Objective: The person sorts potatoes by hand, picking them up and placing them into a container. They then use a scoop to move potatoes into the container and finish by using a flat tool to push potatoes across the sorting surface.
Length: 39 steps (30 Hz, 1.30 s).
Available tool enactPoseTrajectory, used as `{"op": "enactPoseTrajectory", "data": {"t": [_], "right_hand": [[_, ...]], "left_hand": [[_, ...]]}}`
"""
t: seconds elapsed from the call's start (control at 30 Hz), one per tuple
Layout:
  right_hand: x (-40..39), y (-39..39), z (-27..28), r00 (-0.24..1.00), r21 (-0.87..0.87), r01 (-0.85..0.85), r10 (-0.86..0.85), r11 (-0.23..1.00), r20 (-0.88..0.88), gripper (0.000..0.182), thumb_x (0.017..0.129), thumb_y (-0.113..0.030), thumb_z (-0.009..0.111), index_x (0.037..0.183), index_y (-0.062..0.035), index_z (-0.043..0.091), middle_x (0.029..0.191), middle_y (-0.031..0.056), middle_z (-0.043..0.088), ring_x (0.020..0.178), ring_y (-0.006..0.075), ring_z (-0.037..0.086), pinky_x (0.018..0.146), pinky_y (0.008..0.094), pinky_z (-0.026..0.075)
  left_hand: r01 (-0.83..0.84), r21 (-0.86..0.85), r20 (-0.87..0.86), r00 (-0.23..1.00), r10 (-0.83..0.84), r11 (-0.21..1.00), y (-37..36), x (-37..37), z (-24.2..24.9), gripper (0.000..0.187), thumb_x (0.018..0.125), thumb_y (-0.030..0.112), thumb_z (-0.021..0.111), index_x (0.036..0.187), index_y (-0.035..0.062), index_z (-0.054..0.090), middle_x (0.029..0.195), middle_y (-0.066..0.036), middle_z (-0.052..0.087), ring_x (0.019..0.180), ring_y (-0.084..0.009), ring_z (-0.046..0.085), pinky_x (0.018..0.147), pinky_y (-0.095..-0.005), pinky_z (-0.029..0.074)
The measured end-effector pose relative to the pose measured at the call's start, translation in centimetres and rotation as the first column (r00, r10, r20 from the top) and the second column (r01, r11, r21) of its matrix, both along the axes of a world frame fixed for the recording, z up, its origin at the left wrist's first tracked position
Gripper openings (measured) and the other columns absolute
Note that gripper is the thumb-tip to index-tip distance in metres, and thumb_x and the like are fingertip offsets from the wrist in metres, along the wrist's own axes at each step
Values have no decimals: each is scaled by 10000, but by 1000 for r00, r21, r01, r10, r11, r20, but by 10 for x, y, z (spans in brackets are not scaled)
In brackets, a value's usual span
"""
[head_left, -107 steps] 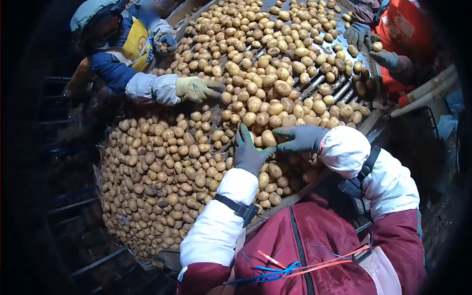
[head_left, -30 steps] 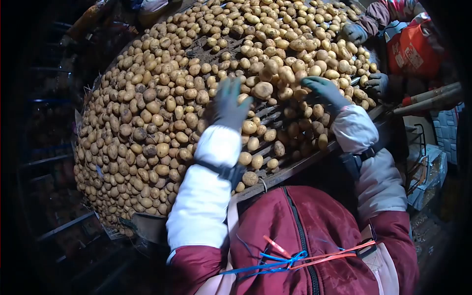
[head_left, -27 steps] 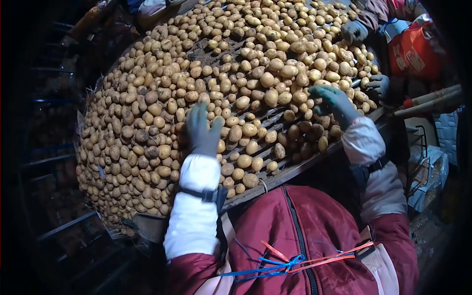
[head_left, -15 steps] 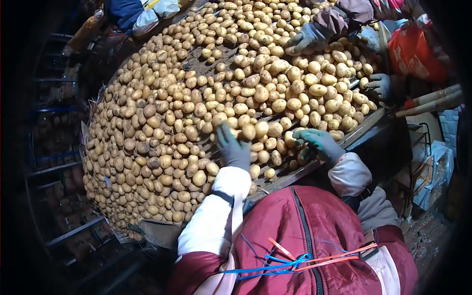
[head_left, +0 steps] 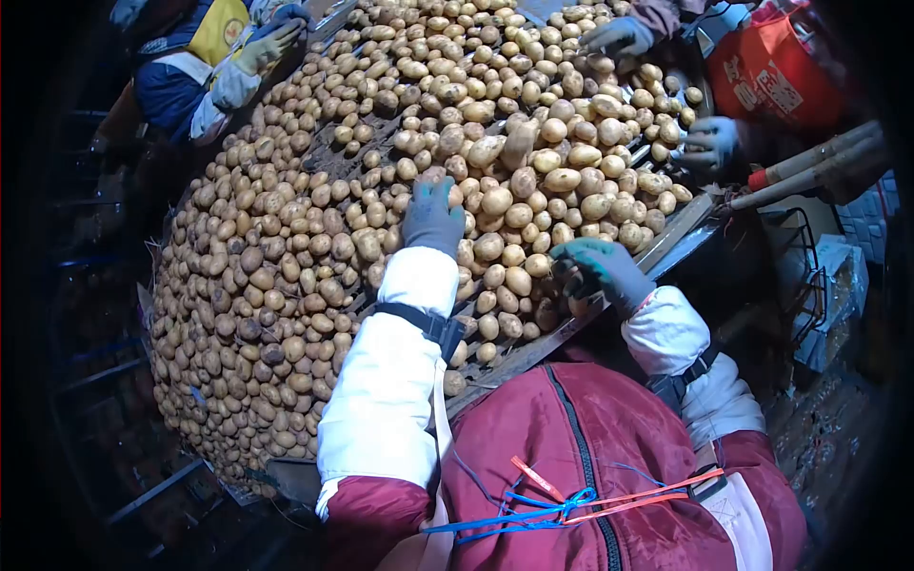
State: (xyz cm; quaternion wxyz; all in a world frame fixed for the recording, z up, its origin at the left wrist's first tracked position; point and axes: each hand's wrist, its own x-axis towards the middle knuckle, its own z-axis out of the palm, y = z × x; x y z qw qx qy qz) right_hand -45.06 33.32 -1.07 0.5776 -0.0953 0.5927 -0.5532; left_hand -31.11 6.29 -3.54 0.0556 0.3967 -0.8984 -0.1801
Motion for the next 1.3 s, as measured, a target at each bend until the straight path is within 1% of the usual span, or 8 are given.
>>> {"op": "enactPoseTrajectory", "data": {"t": [0.27, 0.43, 0.5, 0.63, 0.73, 0.77, 0.9, 1.3], "right_hand": [[-56, -49, 16, 983, -93, 142, -152, 985, -107, 383, 961, -275, 643, 1277, -59, 628, 1042, 6, 672, 728, 84, 606, 620, 243, 519], [28, -83, 10, 957, -145, -290, 288, 946, -32, 486, 998, -431, 542, 1339, -86, 569, 1149, 57, 658, 941, 140, 636, 731, 318, 572], [55, -81, 3, 761, -158, -302, 337, 940, 554, 484, 995, -451, 540, 1264, -54, 610, 1047, 51, 690, 890, 131, 662, 677, 311, 572], [71, -60, -5, 850, -64, -293, 291, 954, 438, 435, 984, -400, 561, 1149, -9, 659, 898, 70, 698, 710, 147, 662, 579, 305, 557], [70, -42, -23, 871, -73, -207, 218, 976, 440, 338, 951, -288, 613, 1153, -22, 667, 912, 82, 692, 752, 193, 674, 627, 303, 565], [74, -35, -31, 893, -320, -416, 316, 851, -319, 244, 971, -203, 603, 1129, -22, 648, 926, 71, 669, 794, 151, 658, 638, 273, 556], [64, -39, 1, 884, -20, -63, 65, 998, 463, 373, 940, -302, 641, 1165, -5, 651, 935, 90, 678, 789, 206, 670, 660, 331, 575], [27, -61, -26, 915, -10, -52, 43, 999, -401, 280, 873, -143, 635, 1099, -5, 722, 799, 34, 691, 685, 92, 602, 619, 239, 477]], "left_hand": [[107, 956, -276, 651, 707, 275, 7, 42, 36, 354, 862, 133, 675, 1211, 79, 658, 1073, -49, 683, 895, -161, 666, 680, -261, 576], [205, 833, -430, 825, 368, 515, 69, 79, 39, 433, 913, 209, 716, 1299, 43, 610, 1154, -28, 664, 975, -105, 628, 826, -262, 546], [29, 924, -177, 916, 361, 381, 84, 92, 55, 390, 916, 150, 724, 1277, 31, 632, 1182, -38, 647, 1008, -107, 610, 907, -273, 509], [37, 271, -373, 925, 69, 962, 52, 110, 40, 385, 910, 177, 673, 1251, 4, 629, 1193, -157, 647, 1090, -281, 631, 929, -388, 520], [259, -179, 11, 965, -262, 949, 76, 103, -16, 635, 845, 301, 693, 1413, 79, 514, 1429, -200, 497, 1411, -347, 336, 1185, -470, 283], [147, -21, -174, 973, -149, 989, 97, 101, -26, 670, 832, 282, 697, 1441, 96, 489, 1485, -185, 453, 1426, -374, 337, 1203, -455, 258], [185, 67, -213, 963, -167, 980, 109, 140, 3, 634, 844, 298, 695, 1415, 87, 517, 1478, -189, 451, 1396, -360, 391, 1176, -453, 311], [218, -41, -30, 975, -220, 975, 110, 122, -28, 534, 844, 264, 706, 1332, 80, 589, 1487, -169, 438, 1412, -385, 341, 1146, -479, 341]]}}
